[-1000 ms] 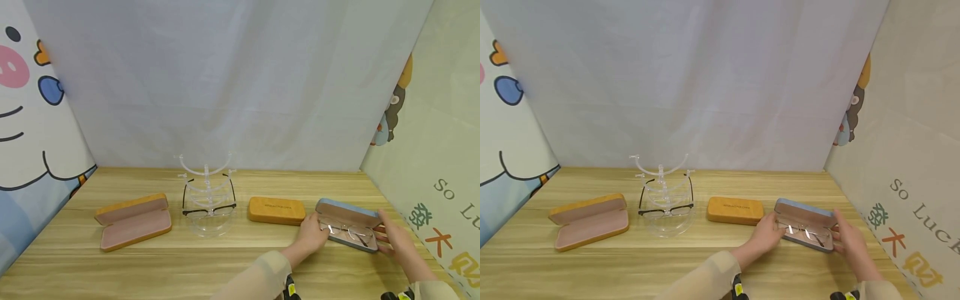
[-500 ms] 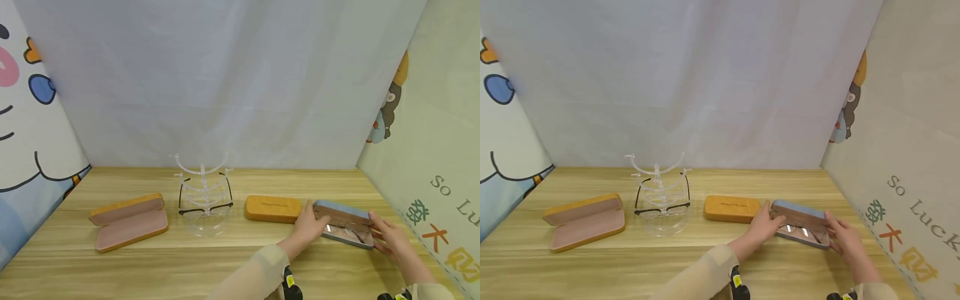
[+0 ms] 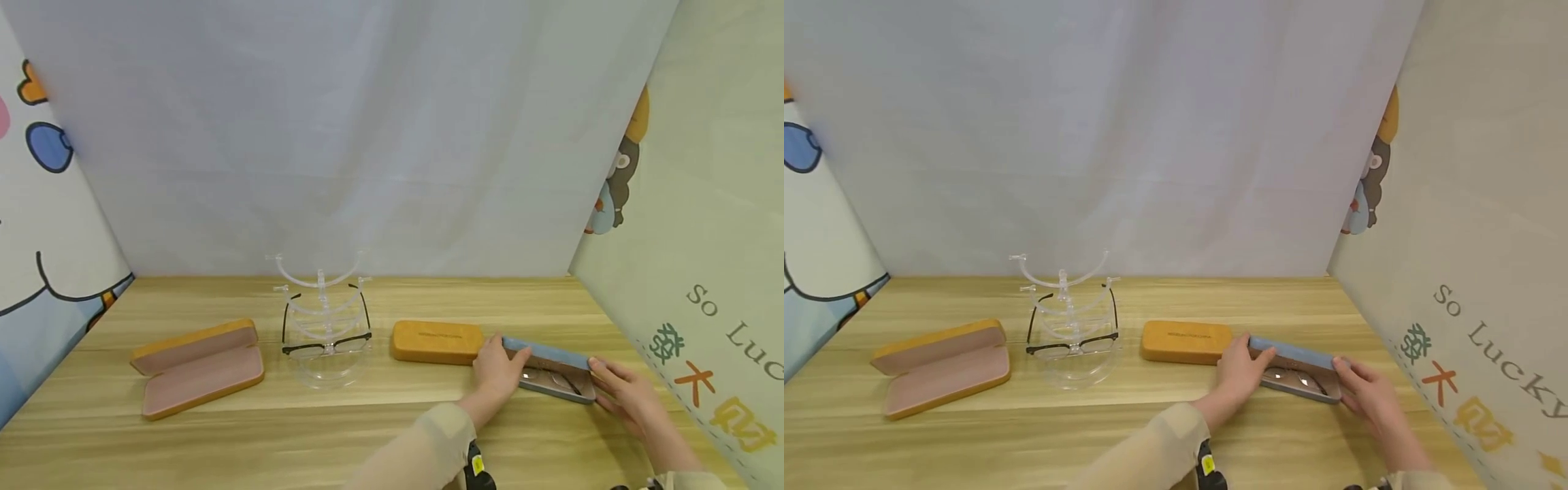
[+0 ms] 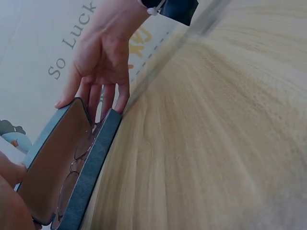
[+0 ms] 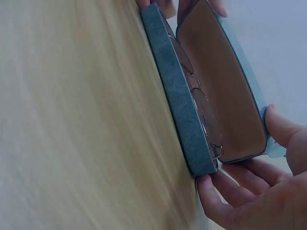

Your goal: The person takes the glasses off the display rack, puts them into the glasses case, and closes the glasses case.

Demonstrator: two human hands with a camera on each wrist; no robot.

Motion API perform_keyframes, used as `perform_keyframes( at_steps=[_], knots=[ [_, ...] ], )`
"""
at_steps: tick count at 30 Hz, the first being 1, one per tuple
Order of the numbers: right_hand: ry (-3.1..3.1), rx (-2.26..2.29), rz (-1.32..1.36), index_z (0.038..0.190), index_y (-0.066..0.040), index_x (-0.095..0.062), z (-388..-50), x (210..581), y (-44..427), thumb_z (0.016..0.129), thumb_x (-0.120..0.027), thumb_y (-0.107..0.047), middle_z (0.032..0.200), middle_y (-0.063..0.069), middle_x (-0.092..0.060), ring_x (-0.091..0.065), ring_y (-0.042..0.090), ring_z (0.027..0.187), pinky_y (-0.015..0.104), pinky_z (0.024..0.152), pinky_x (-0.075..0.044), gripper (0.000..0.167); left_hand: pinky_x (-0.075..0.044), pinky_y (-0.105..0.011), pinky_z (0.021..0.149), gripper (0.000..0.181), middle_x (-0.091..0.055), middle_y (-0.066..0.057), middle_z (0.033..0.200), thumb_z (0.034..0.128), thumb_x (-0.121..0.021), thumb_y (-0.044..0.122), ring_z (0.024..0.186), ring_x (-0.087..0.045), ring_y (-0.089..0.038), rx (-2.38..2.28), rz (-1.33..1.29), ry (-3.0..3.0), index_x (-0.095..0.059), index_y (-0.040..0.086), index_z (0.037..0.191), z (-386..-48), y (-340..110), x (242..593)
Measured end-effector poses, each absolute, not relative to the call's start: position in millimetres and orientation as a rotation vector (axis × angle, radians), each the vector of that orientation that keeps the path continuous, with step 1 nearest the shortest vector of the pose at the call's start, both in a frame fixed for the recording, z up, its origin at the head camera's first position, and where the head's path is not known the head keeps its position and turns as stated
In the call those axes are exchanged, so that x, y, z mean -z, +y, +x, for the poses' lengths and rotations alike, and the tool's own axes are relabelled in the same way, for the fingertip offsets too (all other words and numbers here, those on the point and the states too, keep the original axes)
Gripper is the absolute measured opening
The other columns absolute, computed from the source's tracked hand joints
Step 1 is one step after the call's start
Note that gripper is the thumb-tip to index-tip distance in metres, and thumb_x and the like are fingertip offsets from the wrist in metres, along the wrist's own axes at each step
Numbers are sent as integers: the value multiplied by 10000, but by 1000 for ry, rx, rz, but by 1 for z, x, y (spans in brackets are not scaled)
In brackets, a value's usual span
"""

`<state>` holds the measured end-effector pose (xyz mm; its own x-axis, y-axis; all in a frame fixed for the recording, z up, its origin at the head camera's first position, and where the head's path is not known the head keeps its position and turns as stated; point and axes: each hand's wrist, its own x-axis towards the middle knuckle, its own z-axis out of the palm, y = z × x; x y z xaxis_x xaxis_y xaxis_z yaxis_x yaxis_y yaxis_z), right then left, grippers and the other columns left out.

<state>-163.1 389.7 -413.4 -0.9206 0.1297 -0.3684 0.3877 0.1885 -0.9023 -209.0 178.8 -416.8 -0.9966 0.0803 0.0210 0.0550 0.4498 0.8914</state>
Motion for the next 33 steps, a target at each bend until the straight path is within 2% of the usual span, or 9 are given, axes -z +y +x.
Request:
perform_keyframes(
  at_steps=[2, 4, 6, 9, 12, 15, 17, 21, 33],
  knots=[
    [2252, 1838, 507, 1443, -6, -59, -163, 416, 390, 888, -501, -469, 1490, 195, -55, -556, -22, 1001, 231, 865, -482, 848, -447, -410, 911, 567, -566, -89, 1239, 817, -646, 403, 1110, -538, -308, -1633, 90, 2715, -535, 65, 1258, -209, 180, 418],
    [2254, 1869, 517, 1440, -1, -92, -163, 418, 391, 884, -530, -438, 1471, 161, -197, -490, -163, 806, 217, 838, -492, 832, -472, -396, 868, 531, -610, -79, 1178, 794, -679, 380, 1058, -573, -295, -1649, 70, 2741, -576, 77, 1217, -209, 180, 419],
    [2254, 1872, 520, 1439, 2, -98, -161, 419, 392, 882, -542, -425, 1421, 104, -324, -504, -155, 800, 215, 828, -495, 831, -487, -386, 841, 520, -636, -68, 1137, 774, -701, 375, 1025, -593, -281, -1667, 57, 2730, -599, 88, 1196, -209, 179, 418],
    [2261, 1858, 515, 1438, 11, -103, -160, 418, 393, 887, -543, -410, 1392, 112, -374, -520, -133, 810, 232, 834, -498, 821, -501, -381, 806, 512, -655, -63, 1100, 752, -724, 367, 991, -610, -273, -1700, 42, 2696, -619, 101, 1177, -208, 178, 418],
    [2251, 1836, 495, 1441, 5, -74, -160, 417, 393, 898, -527, -405, 1468, 222, -179, -505, -143, 809, 239, 857, -488, 817, -499, -377, 818, 522, -651, -59, 1112, 739, -739, 351, 1010, -603, -270, -1734, 36, 2669, -618, 106, 1184, -207, 175, 419],
    [2228, 1837, 492, 1442, -12, -42, -160, 417, 391, 897, -537, -390, 1487, 238, -3, -477, -181, 771, 223, 855, -486, 828, -501, -360, 819, 506, -653, -55, 1108, 728, -755, 315, 1018, -600, -259, -1755, 46, 2656, -628, 111, 1173, -207, 173, 422],
    [2209, 1868, 471, 1439, -11, -27, -160, 418, 390, 893, -561, -346, 1486, 247, 41, -468, -193, 757, 227, 864, -482, 833, -503, -344, 821, 503, -653, -58, 1109, 722, -764, 282, 1028, -598, -251, -1749, 67, 2665, -628, 106, 1173, -207, 172, 425],
    [2246, 1875, 407, 1428, 21, -26, -159, 420, 390, 888, -586, -279, 1470, 285, 49, -480, -190, 784, 241, 871, -481, 834, -503, -318, 830, 506, -645, -66, 1129, 720, -769, 239, 1057, -590, -234, -1703, 138, 2699, -620, 92, 1181, -209, 173, 430],
    [2378, 1677, 399, 1428, 43, -35, -159, 417, 388, 902, -560, -320, 1458, 308, -20, -434, -221, 758, 224, 830, -495, 828, -486, -300, 869, 511, -614, -64, 1187, 745, -747, 161, 1109, -561, -216, -1641, 198, 2677, -585, 86, 1224, -209, 168, 430]
  ],
)
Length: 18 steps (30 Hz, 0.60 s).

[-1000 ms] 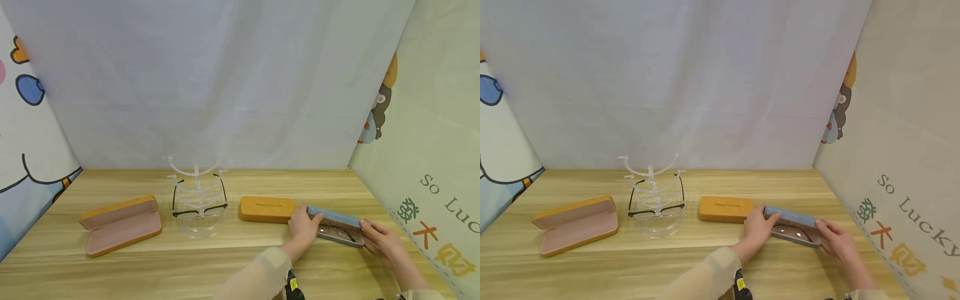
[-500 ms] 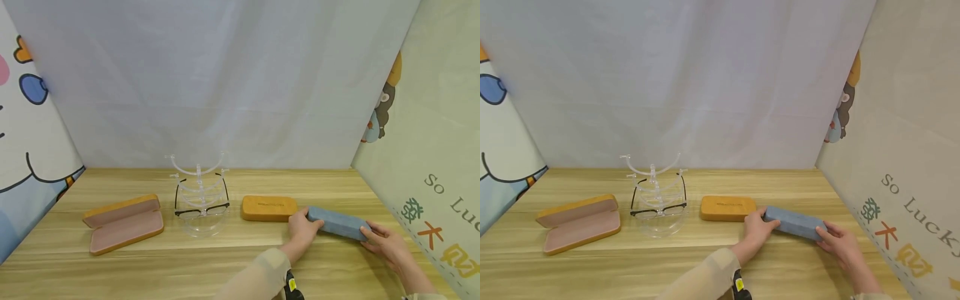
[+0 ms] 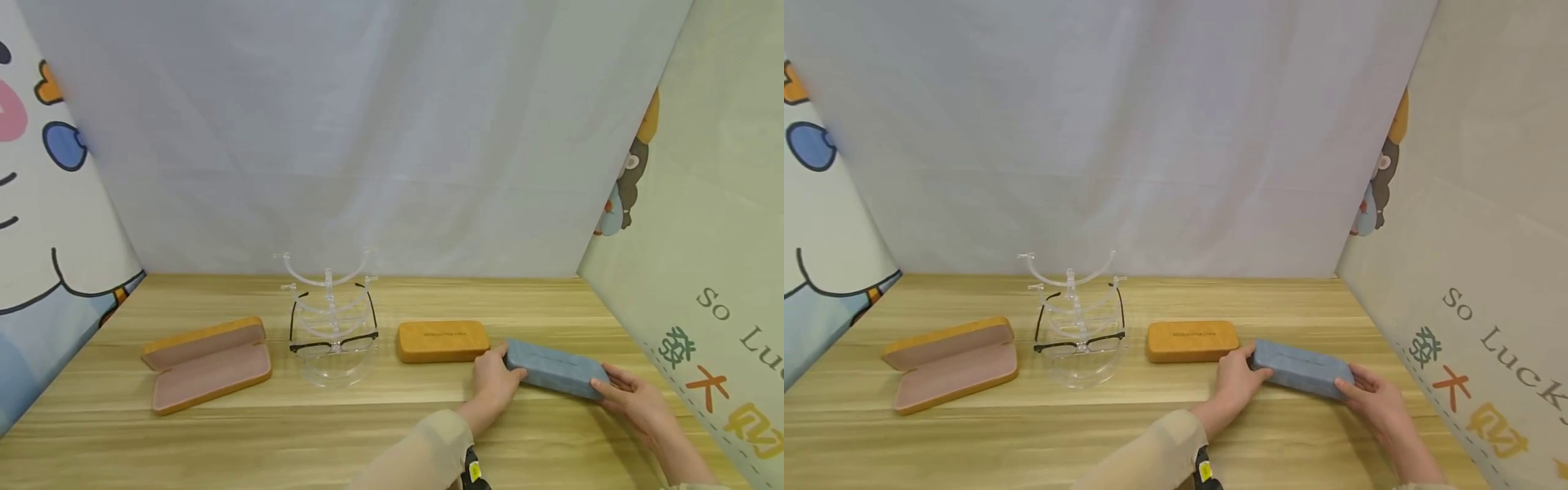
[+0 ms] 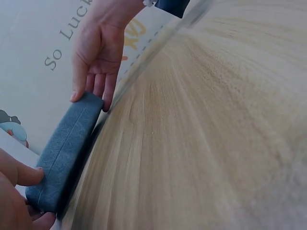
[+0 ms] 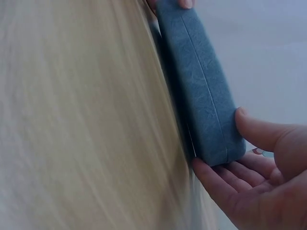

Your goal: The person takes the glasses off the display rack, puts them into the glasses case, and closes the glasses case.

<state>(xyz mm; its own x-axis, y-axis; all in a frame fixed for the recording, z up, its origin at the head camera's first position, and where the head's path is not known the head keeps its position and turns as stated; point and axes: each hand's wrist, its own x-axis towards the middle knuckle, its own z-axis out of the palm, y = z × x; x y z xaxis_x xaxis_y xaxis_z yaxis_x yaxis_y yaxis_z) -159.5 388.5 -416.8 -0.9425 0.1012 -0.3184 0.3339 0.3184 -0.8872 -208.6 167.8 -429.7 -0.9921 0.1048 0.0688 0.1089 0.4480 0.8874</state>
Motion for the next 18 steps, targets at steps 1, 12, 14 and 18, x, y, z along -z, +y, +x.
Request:
perform_keyframes(
  at_steps=[1, 12, 14, 18],
  knots=[
    [2389, 1659, 399, 1429, 43, -40, -160, 416, 388, 902, -559, -323, 1457, 308, -28, -432, -223, 756, 226, 828, -495, 825, -487, -300, 867, 507, -614, -64, 1187, 748, -744, 154, 1108, -562, -217, 1633, -203, -2676, -585, 88, 1225, -208, 167, 429],
    [2503, 1448, 374, 1434, 35, -27, -159, 408, 387, 910, -534, -365, 1455, 300, -60, -107, 464, 1322, 516, 1050, -245, 831, -480, -336, 880, 532, -577, -60, 1242, 766, -732, 183, 1158, -521, -232, 1744, -223, -2686, -553, 86, 1258, -204, 163, 426],
    [2512, 1449, 375, 1434, 35, -28, -159, 408, 386, 908, -541, -355, 1455, 297, -62, -98, 471, 1319, 534, 1053, -222, 832, -480, -336, 881, 536, -575, -63, 1244, 766, -732, 182, 1160, -519, -231, 1760, -235, -2690, -549, 85, 1260, -204, 163, 426],
    [2537, 1445, 379, 1431, 48, -42, -157, 406, 384, 904, -555, -324, 1447, 305, -82, -118, 475, 1313, 542, 1046, -230, 824, -481, -329, 879, 536, -571, -59, 1247, 776, -724, 195, 1162, -518, -220, 1774, -285, -2714, -541, 88, 1268, -205, 159, 425]
  ],
)
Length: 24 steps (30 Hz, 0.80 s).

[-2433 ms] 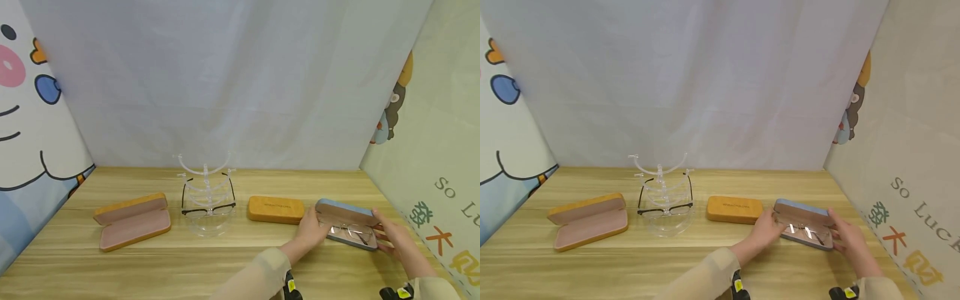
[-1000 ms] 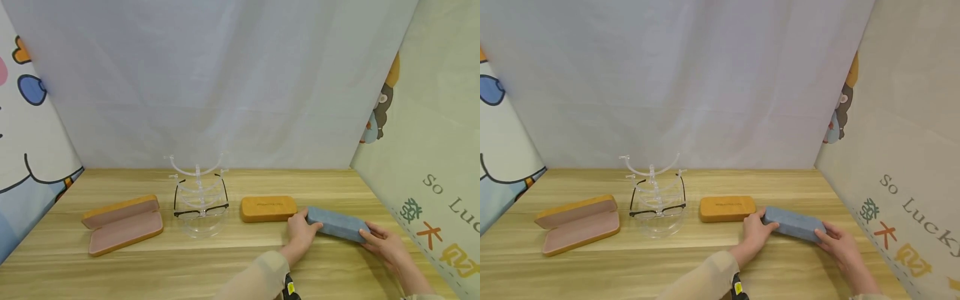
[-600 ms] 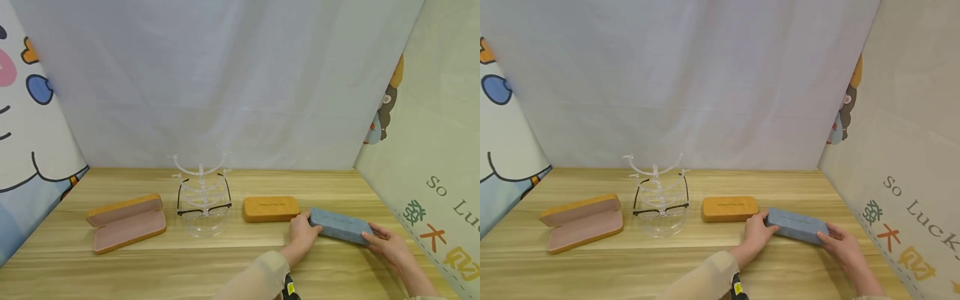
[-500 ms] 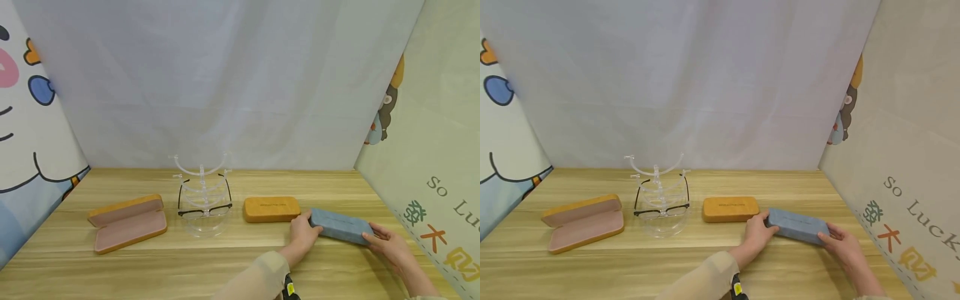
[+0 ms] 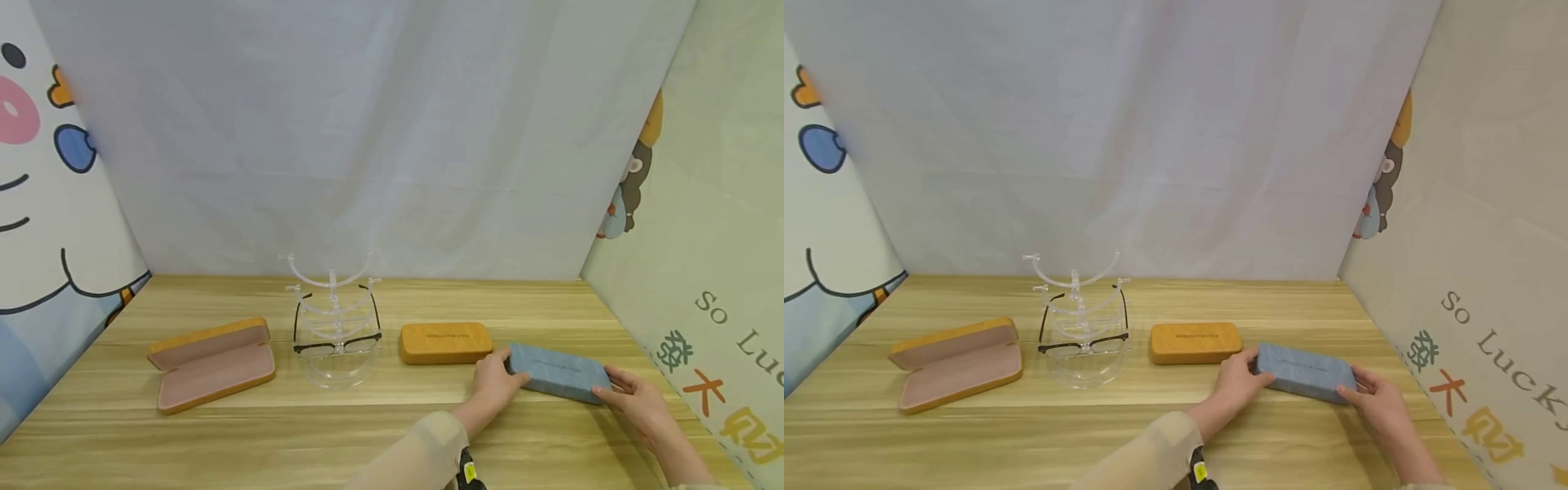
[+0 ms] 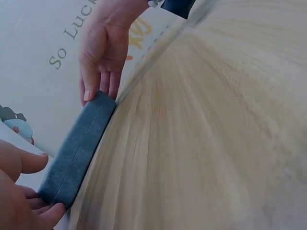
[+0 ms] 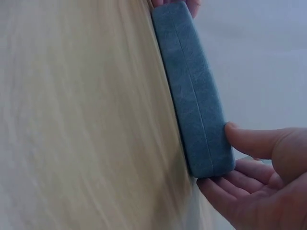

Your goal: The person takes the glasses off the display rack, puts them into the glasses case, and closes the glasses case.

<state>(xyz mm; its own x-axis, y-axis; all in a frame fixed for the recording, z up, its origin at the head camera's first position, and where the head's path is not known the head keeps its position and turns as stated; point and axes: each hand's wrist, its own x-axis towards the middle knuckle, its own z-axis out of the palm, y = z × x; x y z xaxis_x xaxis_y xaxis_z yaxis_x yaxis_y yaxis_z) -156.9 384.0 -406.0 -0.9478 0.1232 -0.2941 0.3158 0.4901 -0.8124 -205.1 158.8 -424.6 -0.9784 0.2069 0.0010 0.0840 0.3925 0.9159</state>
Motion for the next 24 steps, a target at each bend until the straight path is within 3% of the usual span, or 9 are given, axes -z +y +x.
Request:
perform_keyframes(
  at_steps=[6, 11, 17, 20, 24],
  knots=[
    [2642, 1384, 378, 1414, 87, -118, -159, 396, 373, 918, -529, -272, 1433, 329, -126, -167, 474, 1304, 560, 1029, -250, 738, -509, -269, 790, 453, -622, -38, 1170, 793, -703, 199, 1045, -593, -185, -1521, 457, 2608, -588, 90, 1217, -211, 141, 420],
    [2951, 1097, 308, 1360, 77, -322, -161, 384, 353, 926, -507, -315, 1351, 358, -301, -291, 502, 1233, 568, 947, -348, 613, -496, -208, 682, 313, -671, -14, 1027, 809, -681, 174, 872, -631, -127, -1535, 517, 2625, -653, 87, 1108, -216, 124, 413],
    [3137, 1025, 162, 1279, 28, -473, -162, 377, 317, 917, -537, -270, 1259, 316, -467, -408, 487, 1157, 572, 861, -411, 473, -475, -179, 677, 154, -689, 4, 875, 813, -673, 147, 785, -623, -96, -1521, 594, 2686, -685, 73, 947, -213, 101, 408],
    [3176, 1039, 83, 1253, 9, -511, -165, 373, 299, 919, -538, -244, 1220, 290, -518, -449, 465, 1132, 550, 831, -436, 420, -469, -180, 676, 137, -685, 15, 884, 823, -663, 152, 774, -608, -80, -1522, 619, 2686, -685, 92, 945, -212, 88, 406],
    [3245, 1026, -13, 1210, -6, -556, -170, 369, 281, 912, -548, -206, 1162, 268, -569, -511, 441, 1071, 436, 710, -490, 359, -461, -186, 669, 143, -672, 27, 888, 840, -644, 167, 766, -585, -71, -1518, 649, 2689, -684, 111, 965, -209, 70, 400]
  ],
)
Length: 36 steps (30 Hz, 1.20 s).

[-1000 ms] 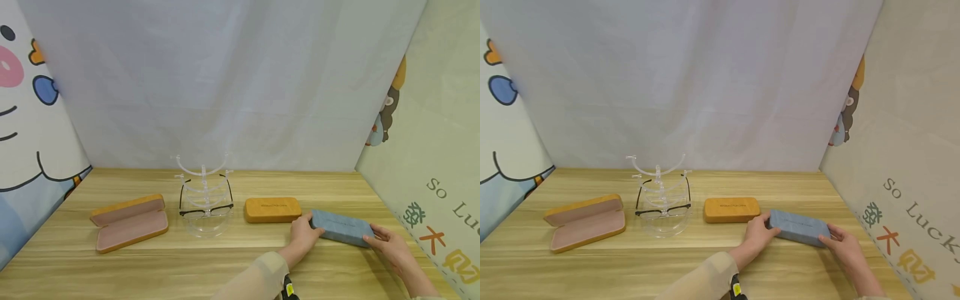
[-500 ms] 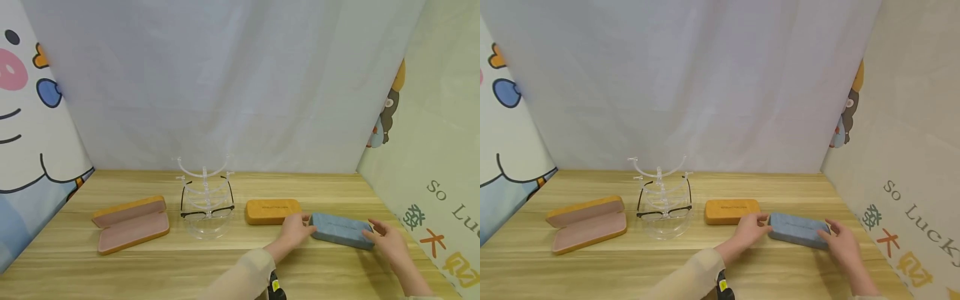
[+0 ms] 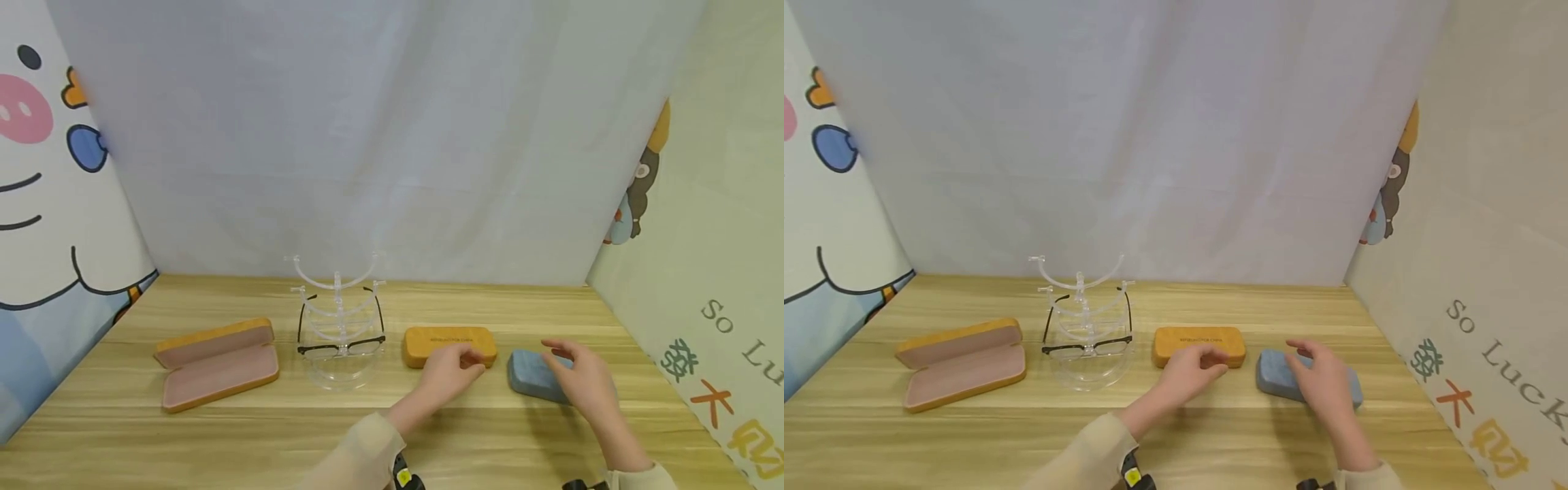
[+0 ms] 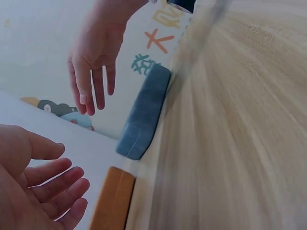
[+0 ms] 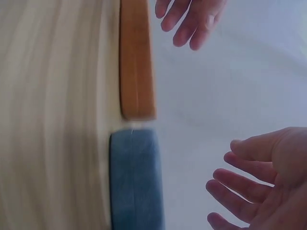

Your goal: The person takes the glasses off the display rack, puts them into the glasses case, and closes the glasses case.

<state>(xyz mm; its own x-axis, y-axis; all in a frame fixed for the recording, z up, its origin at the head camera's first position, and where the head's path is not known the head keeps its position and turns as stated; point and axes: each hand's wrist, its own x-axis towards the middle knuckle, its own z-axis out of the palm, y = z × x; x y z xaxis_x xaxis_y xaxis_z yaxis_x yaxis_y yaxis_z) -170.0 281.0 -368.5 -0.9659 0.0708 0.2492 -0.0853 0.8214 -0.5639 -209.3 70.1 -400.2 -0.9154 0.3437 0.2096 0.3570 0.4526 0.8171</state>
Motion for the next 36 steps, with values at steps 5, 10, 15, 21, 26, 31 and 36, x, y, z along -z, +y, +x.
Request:
perform_keyframes(
  at_steps=[5, 10, 15, 21, 26, 31, 36],
  knots=[
    [-2716, -849, 56, 1176, -28, -594, -175, 366, 264, 908, -555, -217, 1132, 242, -596, -577, 391, 951, 302, 568, -444, 330, -468, -198, 677, 147, -668, 22, 905, 854, -623, 162, 777, -588, -86, 1479, -635, -2657, -678, 103, 977, -205, 48, 394],
    [-2704, -868, 96, 1140, -39, -617, -178, 369, 249, 893, -574, -176, 1113, 215, -612, -581, 281, 643, 234, 408, -348, 286, -487, -235, 688, 154, -663, -3, 922, 866, -606, 147, 797, -602, -124, 1452, -583, -2643, -669, 83, 992, -201, 22, 394],
    [-2694, -899, 126, 1124, -44, -625, -179, 371, 236, 884, -584, -146, 1099, 192, -621, -538, 228, 562, 220, 363, -277, 263, -487, -246, 682, 153, -662, -21, 924, 866, -594, 137, 808, -598, -137, 1401, -550, -2631, -663, 67, 984, -195, -2, 394],
    [-2702, -921, 154, 1126, -55, -628, -181, 371, 220, 890, -582, -160, 1101, 158, -627, -605, 322, 843, 235, 421, -312, 263, -476, -239, 691, 148, -657, 14, 941, 867, -586, 159, 826, -584, -112, 1282, -474, -2644, -659, 111, 987, -187, -27, 394],
    [-2696, -969, 183, 1118, -90, -639, -185, 375, 203, 883, -595, -160, 1065, 125, -646, -584, 307, 702, 240, 388, -328, 249, -475, -239, 662, 122, -663, 19, 921, 866, -597, 152, 807, -590, -113, 1192, -413, -2612, -664, 125, 964, -182, -48, 393],
    [-2666, -1007, 273, 1102, -102, -649, -189, 379, 185, 871, -614, -154, 1068, 79, -647, -602, 258, 965, 324, 665, -526, 240, -470, -236, 635, 93, -658, 29, 900, 858, -618, 156, 781, -586, -98, 1122, -331, -2587, -669, 147, 935, -181, -65, 390],
    [-2655, -1094, 315, 1097, -108, -651, -194, 381, 169, 868, -617, -152, 1092, 65, -633, -598, 234, 973, 379, 779, -522, 236, -470, -236, 595, 101, -660, 9, 888, 850, -623, 140, 763, -589, -110, 1073, -241, -2583, -677, 116, 932, -179, -83, 387]
  ],
)
